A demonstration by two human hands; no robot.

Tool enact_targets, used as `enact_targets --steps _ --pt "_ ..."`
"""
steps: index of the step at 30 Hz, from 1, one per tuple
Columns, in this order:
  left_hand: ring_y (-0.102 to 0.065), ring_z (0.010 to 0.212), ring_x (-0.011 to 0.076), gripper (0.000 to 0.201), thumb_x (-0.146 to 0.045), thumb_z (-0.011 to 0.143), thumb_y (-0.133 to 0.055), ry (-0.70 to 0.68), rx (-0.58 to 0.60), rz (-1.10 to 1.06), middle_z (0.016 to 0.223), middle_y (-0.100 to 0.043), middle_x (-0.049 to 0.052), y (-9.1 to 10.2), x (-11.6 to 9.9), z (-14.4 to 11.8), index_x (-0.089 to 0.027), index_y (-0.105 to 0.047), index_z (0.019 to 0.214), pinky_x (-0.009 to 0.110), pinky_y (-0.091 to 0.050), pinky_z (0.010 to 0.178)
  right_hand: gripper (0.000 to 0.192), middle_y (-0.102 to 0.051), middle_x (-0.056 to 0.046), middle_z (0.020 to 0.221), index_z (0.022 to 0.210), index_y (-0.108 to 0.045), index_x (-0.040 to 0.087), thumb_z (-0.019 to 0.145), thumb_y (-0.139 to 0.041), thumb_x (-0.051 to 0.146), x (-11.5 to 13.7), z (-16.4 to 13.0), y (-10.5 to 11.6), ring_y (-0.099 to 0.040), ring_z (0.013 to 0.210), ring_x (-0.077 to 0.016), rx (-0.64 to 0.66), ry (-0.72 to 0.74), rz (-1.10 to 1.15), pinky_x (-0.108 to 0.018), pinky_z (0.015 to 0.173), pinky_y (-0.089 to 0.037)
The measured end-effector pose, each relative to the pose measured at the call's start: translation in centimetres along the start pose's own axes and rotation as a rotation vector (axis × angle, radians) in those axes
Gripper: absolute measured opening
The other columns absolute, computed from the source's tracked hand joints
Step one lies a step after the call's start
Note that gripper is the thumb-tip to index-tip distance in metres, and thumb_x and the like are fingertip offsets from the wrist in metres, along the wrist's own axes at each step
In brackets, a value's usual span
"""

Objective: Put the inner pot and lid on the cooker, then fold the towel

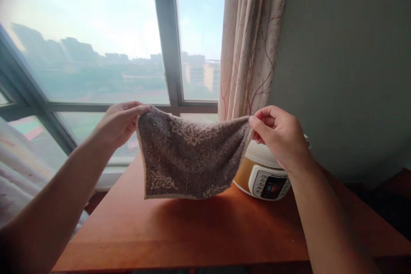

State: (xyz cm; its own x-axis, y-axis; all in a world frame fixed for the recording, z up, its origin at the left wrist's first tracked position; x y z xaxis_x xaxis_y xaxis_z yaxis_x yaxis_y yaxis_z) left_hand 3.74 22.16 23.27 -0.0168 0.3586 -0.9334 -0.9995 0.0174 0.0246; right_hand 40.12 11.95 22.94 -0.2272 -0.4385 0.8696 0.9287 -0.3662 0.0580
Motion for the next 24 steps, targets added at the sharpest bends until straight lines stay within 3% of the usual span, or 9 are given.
enact_targets --steps 6,10,13,17,20,24 --pt "-0.06 0.056 0.0128 0.032 -0.04 0.068 -0.084 0.001 0.22 -0.109 0.067 -0.066 0.002 -8.2 -0.5 -3.5 -0.017 -0.061 0.074 0.026 -0.049 0.055 0.027 -0.061 0.005 0.054 0.075 -0.059 0.021 0.071 -0.079 0.039 0.3 -1.3 -7.3 -0.056 0.044 -0.0115 0.176 -0.02 0.157 -0.022 0.042 -0.045" --pt "-0.062 0.061 0.0142 0.028 -0.039 0.073 -0.081 -0.124 0.319 -0.037 0.067 -0.067 0.002 -11.4 -1.3 -5.0 -0.018 -0.062 0.075 0.026 -0.049 0.056 0.028 -0.066 0.002 0.058 0.075 -0.06 0.02 0.07 -0.078 0.04 0.0 -1.9 -10.5 -0.062 0.049 -0.0127 0.269 -0.077 0.205 -0.023 0.046 -0.051" --pt "-0.064 0.068 0.0154 0.024 -0.037 0.077 -0.079 -0.233 0.336 0.027 0.071 -0.068 0.003 -12.0 -1.8 -5.6 -0.018 -0.064 0.076 0.027 -0.05 0.06 0.029 -0.067 0.001 0.058 0.074 -0.061 0.02 0.07 -0.079 0.042 -0.2 -2.1 -11.1 -0.063 0.049 -0.0132 0.284 -0.111 0.209 -0.024 0.047 -0.054" --pt "-0.064 0.072 0.0163 0.025 -0.036 0.075 -0.081 -0.272 0.387 0.071 0.077 -0.069 0.004 -12.6 -2.0 -6.6 -0.019 -0.065 0.082 0.028 -0.052 0.066 0.03 -0.071 -0.001 0.065 0.077 -0.065 0.019 0.072 -0.078 0.046 -0.3 -2.3 -11.1 -0.066 0.055 -0.0151 0.279 -0.121 0.184 -0.026 0.053 -0.057" --pt "-0.062 0.069 0.0157 0.031 -0.034 0.068 -0.087 -0.292 0.33 0.126 0.075 -0.068 0.002 -12.4 -2.1 -7.0 -0.021 -0.064 0.084 0.029 -0.051 0.065 0.029 -0.074 -0.004 0.077 0.082 -0.069 0.019 0.077 -0.075 0.047 0.2 -2.5 -11.3 -0.071 0.069 -0.0187 0.328 -0.079 0.17 -0.029 0.062 -0.06" --pt "-0.063 0.069 0.0154 0.029 -0.035 0.069 -0.086 -0.267 0.282 0.065 0.074 -0.068 0.001 -11.3 -1.4 -6.5 -0.021 -0.064 0.082 0.027 -0.05 0.064 0.025 -0.076 -0.004 0.088 0.09 -0.075 0.021 0.086 -0.066 0.043 1.1 -2.7 -11.3 -0.072 0.086 -0.0208 0.431 0.024 0.075 -0.033 0.077 -0.059"
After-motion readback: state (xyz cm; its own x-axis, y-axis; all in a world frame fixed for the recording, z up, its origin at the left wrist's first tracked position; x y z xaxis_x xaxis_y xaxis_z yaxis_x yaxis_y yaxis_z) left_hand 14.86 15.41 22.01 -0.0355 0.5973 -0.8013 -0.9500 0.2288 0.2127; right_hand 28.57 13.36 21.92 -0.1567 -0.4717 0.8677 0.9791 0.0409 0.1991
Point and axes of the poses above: each hand's wrist, its own z-axis towards the middle knuckle, its own y-axis out of the back of the hand, x = y × z, the point moved 8 cm from there along z, towards the middle knuckle
